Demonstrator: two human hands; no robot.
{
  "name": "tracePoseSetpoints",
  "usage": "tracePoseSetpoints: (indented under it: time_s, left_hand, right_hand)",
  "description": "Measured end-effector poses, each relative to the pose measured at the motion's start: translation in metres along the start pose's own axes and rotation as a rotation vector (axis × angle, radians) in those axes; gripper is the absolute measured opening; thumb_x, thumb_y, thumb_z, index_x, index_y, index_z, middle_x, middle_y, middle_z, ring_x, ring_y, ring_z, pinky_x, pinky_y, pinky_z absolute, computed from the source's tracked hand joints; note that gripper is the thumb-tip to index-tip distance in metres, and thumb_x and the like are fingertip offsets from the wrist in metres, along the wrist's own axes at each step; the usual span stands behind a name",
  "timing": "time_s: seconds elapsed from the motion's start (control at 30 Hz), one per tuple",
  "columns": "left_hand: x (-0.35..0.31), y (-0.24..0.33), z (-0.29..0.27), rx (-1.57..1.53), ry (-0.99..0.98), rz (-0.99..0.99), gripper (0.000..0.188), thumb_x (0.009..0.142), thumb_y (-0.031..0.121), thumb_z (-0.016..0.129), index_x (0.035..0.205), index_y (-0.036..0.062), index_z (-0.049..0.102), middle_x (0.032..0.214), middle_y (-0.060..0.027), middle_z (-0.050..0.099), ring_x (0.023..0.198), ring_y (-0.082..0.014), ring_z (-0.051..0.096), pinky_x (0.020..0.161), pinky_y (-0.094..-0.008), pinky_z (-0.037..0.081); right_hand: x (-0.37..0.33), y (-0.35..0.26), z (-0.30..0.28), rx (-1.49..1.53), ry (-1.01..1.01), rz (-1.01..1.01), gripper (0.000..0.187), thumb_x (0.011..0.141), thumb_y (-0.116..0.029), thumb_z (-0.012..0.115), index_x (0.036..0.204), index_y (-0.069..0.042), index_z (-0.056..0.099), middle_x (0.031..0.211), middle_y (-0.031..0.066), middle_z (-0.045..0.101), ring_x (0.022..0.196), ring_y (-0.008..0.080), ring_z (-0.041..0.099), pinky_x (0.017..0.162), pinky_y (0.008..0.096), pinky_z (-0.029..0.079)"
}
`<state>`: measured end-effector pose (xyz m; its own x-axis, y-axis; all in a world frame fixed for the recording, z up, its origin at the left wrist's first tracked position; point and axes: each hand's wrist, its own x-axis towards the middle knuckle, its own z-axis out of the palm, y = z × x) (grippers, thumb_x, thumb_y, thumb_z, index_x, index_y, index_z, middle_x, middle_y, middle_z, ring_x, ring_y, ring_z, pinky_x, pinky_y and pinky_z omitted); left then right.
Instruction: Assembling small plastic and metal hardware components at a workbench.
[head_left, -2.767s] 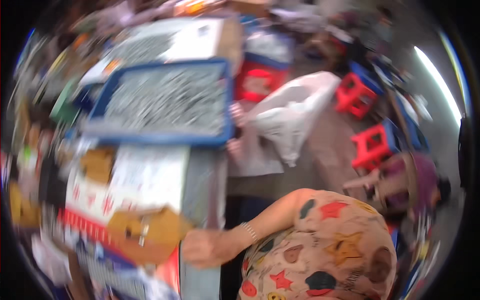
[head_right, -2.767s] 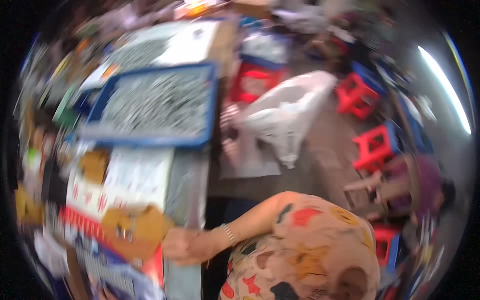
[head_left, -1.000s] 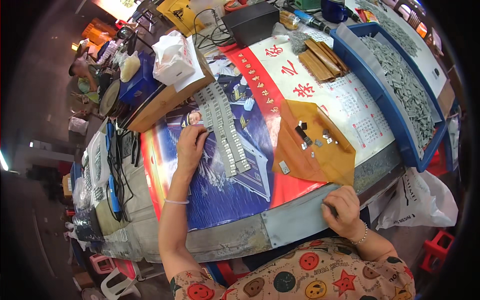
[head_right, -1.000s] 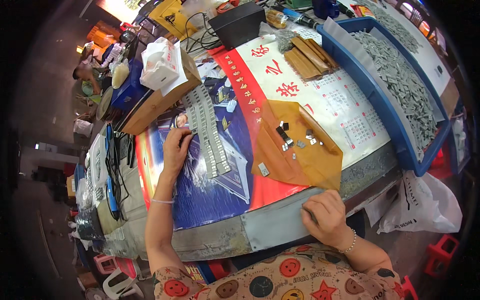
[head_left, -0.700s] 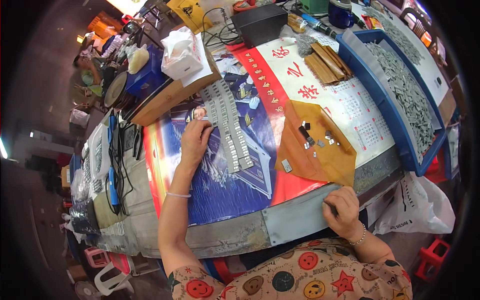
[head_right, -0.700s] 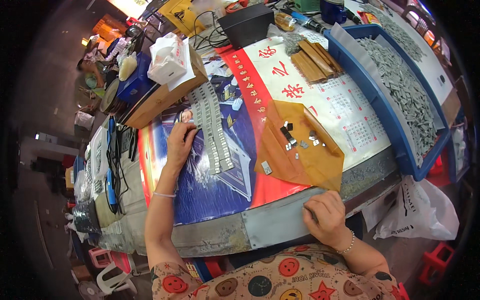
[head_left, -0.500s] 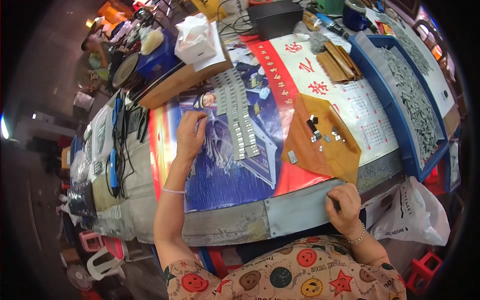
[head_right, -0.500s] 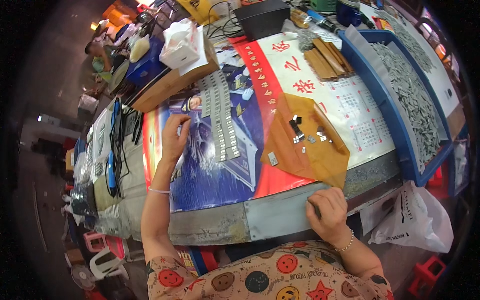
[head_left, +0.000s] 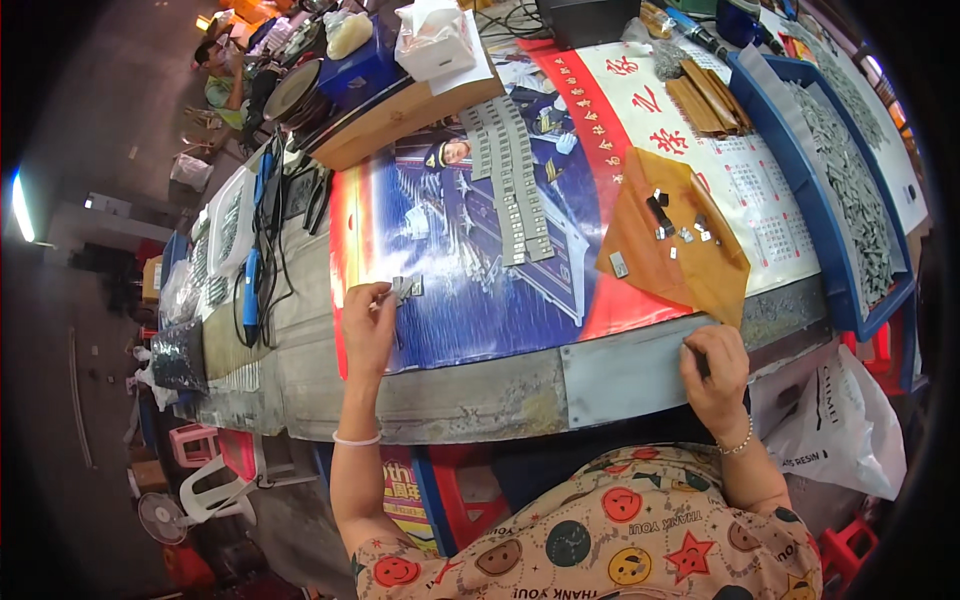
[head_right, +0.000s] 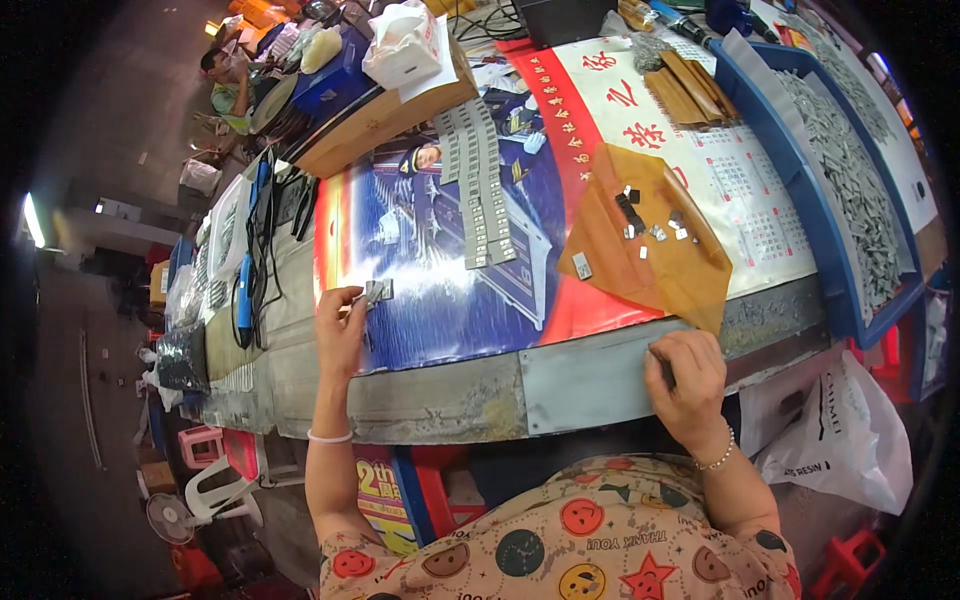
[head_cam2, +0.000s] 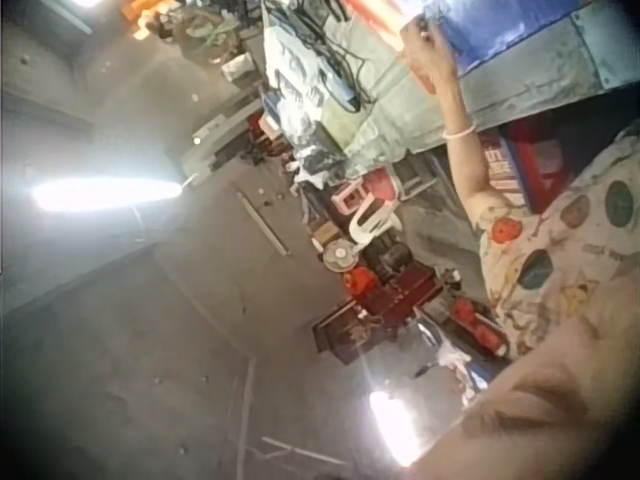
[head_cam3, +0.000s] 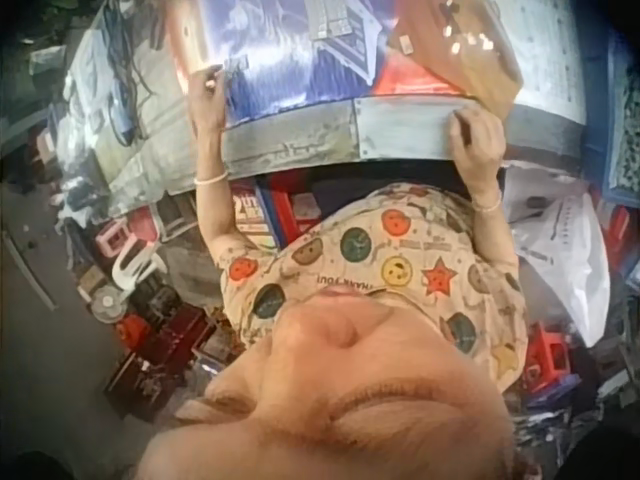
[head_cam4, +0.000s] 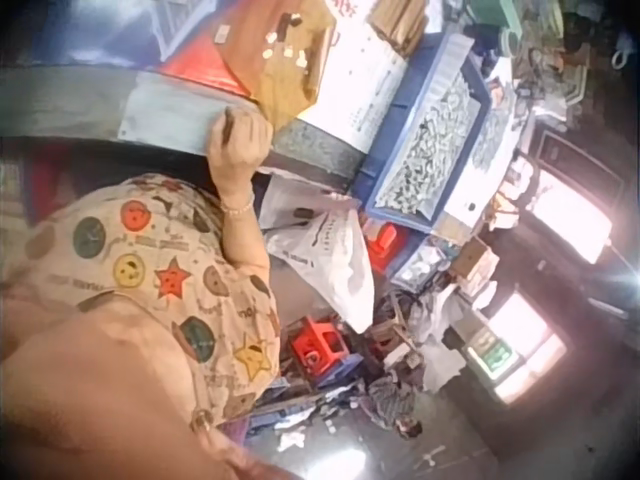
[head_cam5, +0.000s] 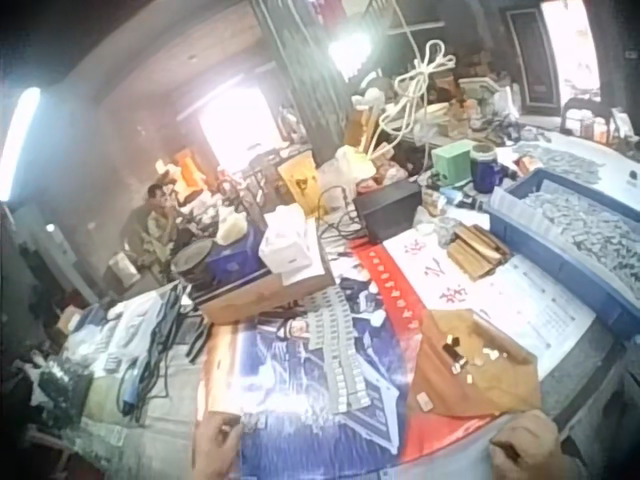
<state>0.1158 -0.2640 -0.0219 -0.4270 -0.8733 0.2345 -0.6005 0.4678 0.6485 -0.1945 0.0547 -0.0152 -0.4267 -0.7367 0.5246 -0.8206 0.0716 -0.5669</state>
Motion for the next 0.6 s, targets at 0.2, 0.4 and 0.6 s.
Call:
tracePoseSetpoints:
  time_s: [0.2, 0.4, 0.6]
  left_hand:
    - [0.004, 0.010, 0.015, 0.212, 0.076, 0.323, 0.022, 0.074, 0.002, 0.070, 0.095, 0.0032, 0.062, 0.094, -0.0122, 0.058, 0.089, -0.0293, 0.056, 0.080, -0.0375, 0.045]
    - [0.006, 0.003, 0.022, 0.283, 0.122, 0.355, 0.016, 0.074, 0.002, 0.069, 0.087, 0.0030, 0.059, 0.091, -0.0128, 0.058, 0.087, -0.0310, 0.055, 0.076, -0.0409, 0.044]
    - [-0.002, -0.001, 0.021, 0.271, 0.134, 0.378, 0.016, 0.075, 0.004, 0.069, 0.085, 0.0035, 0.058, 0.088, -0.0112, 0.057, 0.085, -0.0302, 0.054, 0.073, -0.0414, 0.043]
  right_hand:
    - [-0.002, 0.000, 0.001, -0.028, 0.038, -0.012, 0.013, 0.072, 0.001, 0.067, 0.082, -0.001, 0.059, 0.080, 0.0122, 0.059, 0.075, 0.0300, 0.057, 0.069, 0.0380, 0.045]
    - [-0.003, -0.004, 0.002, -0.028, 0.065, -0.007, 0.011, 0.074, 0.000, 0.066, 0.081, -0.002, 0.059, 0.077, 0.0119, 0.058, 0.074, 0.0299, 0.057, 0.068, 0.0373, 0.044]
    - [-0.004, -0.006, 0.000, -0.049, 0.060, -0.007, 0.010, 0.075, -0.001, 0.066, 0.081, -0.003, 0.058, 0.078, 0.0116, 0.058, 0.075, 0.0301, 0.057, 0.068, 0.0376, 0.044]
